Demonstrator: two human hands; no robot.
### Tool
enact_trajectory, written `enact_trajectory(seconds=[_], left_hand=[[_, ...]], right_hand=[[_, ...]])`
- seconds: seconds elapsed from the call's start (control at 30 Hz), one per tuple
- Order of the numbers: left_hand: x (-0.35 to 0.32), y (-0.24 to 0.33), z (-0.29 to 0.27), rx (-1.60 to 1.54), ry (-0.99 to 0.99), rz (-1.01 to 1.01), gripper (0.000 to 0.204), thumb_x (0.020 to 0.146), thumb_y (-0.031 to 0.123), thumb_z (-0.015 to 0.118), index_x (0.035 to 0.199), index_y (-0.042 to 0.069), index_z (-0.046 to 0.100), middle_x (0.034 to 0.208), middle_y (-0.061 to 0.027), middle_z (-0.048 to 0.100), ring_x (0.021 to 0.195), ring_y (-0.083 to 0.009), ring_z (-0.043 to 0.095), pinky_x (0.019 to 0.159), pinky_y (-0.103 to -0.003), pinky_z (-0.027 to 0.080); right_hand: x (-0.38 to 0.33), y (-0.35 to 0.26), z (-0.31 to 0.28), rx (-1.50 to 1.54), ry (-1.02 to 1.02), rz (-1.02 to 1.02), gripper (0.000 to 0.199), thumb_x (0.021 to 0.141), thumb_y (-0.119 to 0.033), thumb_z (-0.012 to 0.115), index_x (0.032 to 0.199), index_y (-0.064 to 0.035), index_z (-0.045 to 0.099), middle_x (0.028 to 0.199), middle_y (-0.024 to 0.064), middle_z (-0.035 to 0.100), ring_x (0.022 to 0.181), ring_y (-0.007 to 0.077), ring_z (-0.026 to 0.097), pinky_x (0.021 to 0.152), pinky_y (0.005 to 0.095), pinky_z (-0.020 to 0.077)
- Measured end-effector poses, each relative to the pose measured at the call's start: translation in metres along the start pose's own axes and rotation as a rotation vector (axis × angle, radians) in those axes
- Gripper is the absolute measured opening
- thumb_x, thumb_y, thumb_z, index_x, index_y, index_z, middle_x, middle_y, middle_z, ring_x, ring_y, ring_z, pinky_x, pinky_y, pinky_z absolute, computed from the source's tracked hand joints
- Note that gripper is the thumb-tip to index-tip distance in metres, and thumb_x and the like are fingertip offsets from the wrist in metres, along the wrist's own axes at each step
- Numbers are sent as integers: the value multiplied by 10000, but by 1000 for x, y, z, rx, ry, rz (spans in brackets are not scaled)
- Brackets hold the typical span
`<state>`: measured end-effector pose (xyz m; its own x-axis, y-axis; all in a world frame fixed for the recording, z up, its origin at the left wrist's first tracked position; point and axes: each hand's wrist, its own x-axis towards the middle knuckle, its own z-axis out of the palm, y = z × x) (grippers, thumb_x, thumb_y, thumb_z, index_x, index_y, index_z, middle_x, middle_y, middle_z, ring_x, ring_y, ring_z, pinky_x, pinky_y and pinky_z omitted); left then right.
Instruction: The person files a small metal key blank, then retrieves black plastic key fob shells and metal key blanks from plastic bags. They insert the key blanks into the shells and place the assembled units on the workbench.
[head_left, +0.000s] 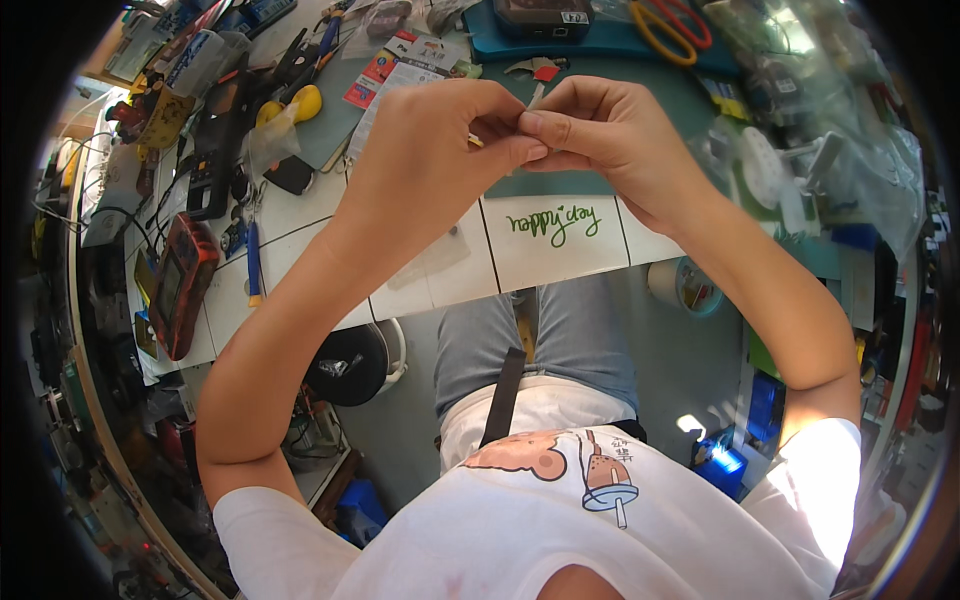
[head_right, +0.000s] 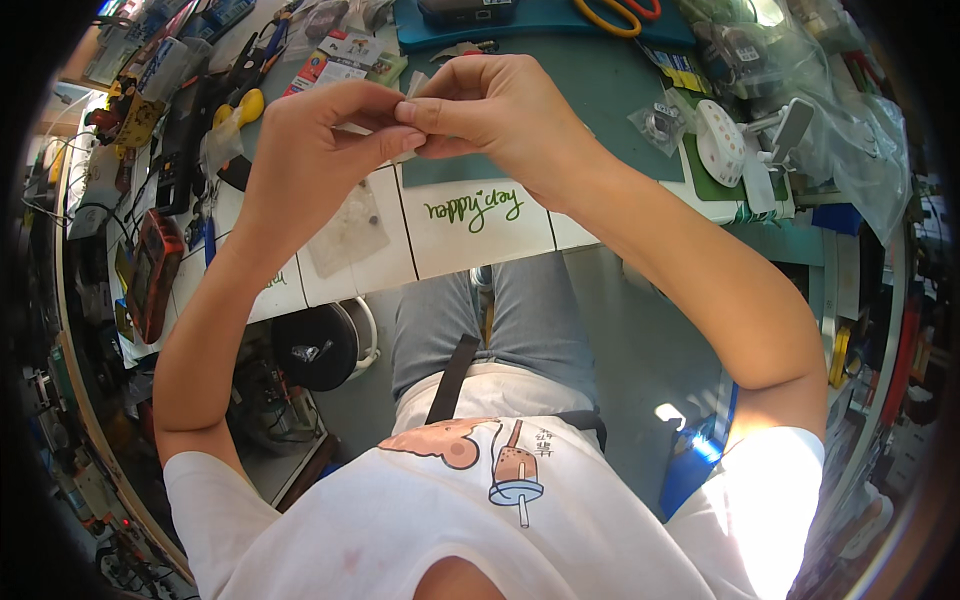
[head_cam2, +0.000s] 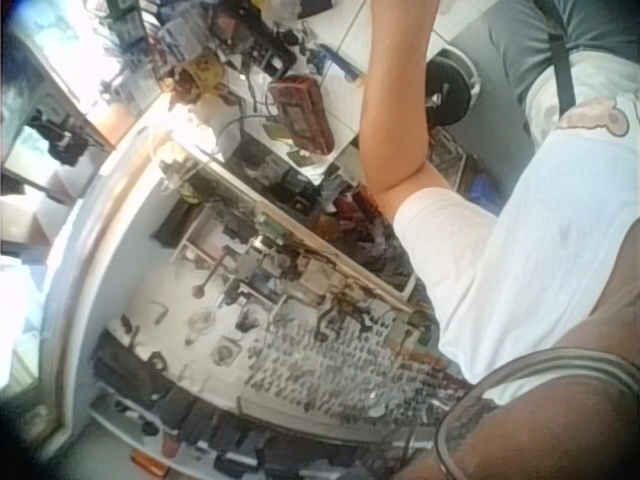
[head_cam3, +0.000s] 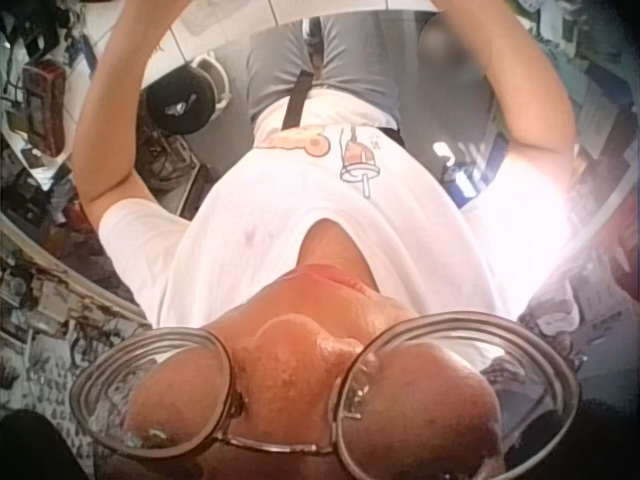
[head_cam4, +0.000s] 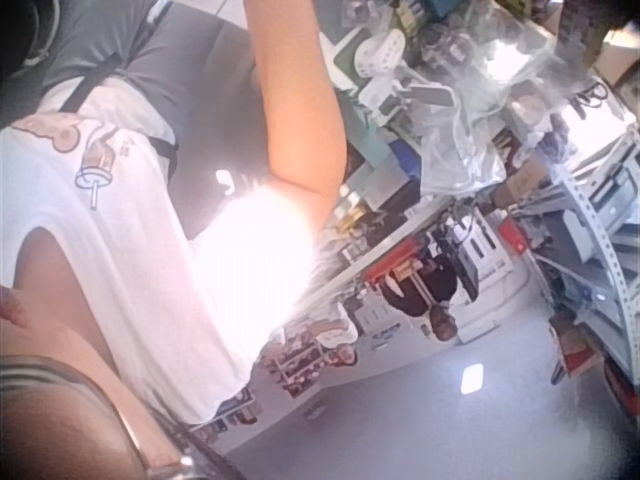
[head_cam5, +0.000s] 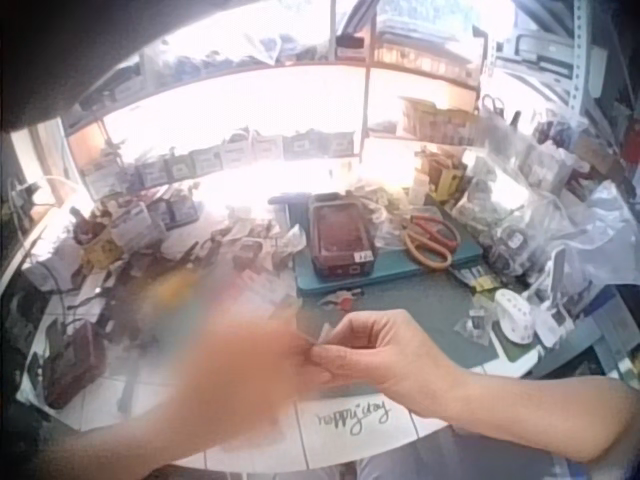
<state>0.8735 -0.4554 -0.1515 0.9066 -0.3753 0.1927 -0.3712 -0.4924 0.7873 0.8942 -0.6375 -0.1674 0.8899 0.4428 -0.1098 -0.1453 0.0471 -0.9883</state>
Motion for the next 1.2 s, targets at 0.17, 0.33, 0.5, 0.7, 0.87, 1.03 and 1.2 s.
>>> enact_trajectory(seconds=[0.17,0.33,0.5,0.7,0.87,1.03,1.2], left_hand=[[2,-12,-4,-142,3,-13,156,761,97,647,865,-17,670,719,-113,664,639,-141,624,583,-248,468],[2,-12,-1,-173,67,-71,163,750,105,652,835,-33,663,685,-86,649,607,-107,590,556,-229,445],[4,-17,-9,-154,-60,-195,134,800,128,680,801,0,637,709,-18,612,645,-51,555,575,-190,474],[4,-10,-4,-63,-98,-202,148,799,139,687,810,12,611,727,-6,600,653,-48,544,560,-200,476],[2,-12,-3,-98,-82,-141,145,812,140,673,811,10,610,742,-10,602,682,-53,553,576,-206,491],[4,-18,-8,-373,-112,-167,143,832,135,646,858,-4,623,784,-33,630,736,-74,596,633,-221,518],[2,-13,-8,-167,-120,-169,168,841,110,619,956,-8,652,822,-68,657,737,-102,625,667,-235,529]], right_hand=[[-4,1,1,-13,-20,-41,241,834,-193,660,903,37,630,827,83,640,774,138,643,732,243,533],[-2,1,1,-47,17,-40,254,838,-199,653,922,40,632,831,92,643,777,141,645,729,246,534],[-6,-3,6,-90,48,11,290,822,-203,661,950,54,626,827,106,648,778,152,650,720,257,539],[-7,-11,9,-73,63,134,263,803,-186,651,909,53,624,825,119,648,763,166,652,712,272,544],[-5,-11,5,-58,-19,143,206,835,-181,629,916,7,608,865,83,635,798,150,640,765,283,535],[-2,0,-2,-78,-62,44,209,872,-210,611,959,-24,575,916,48,607,848,129,622,809,261,518],[-2,5,1,-114,-49,35,228,879,-220,606,975,-15,573,921,49,608,845,129,619,812,259,518]])
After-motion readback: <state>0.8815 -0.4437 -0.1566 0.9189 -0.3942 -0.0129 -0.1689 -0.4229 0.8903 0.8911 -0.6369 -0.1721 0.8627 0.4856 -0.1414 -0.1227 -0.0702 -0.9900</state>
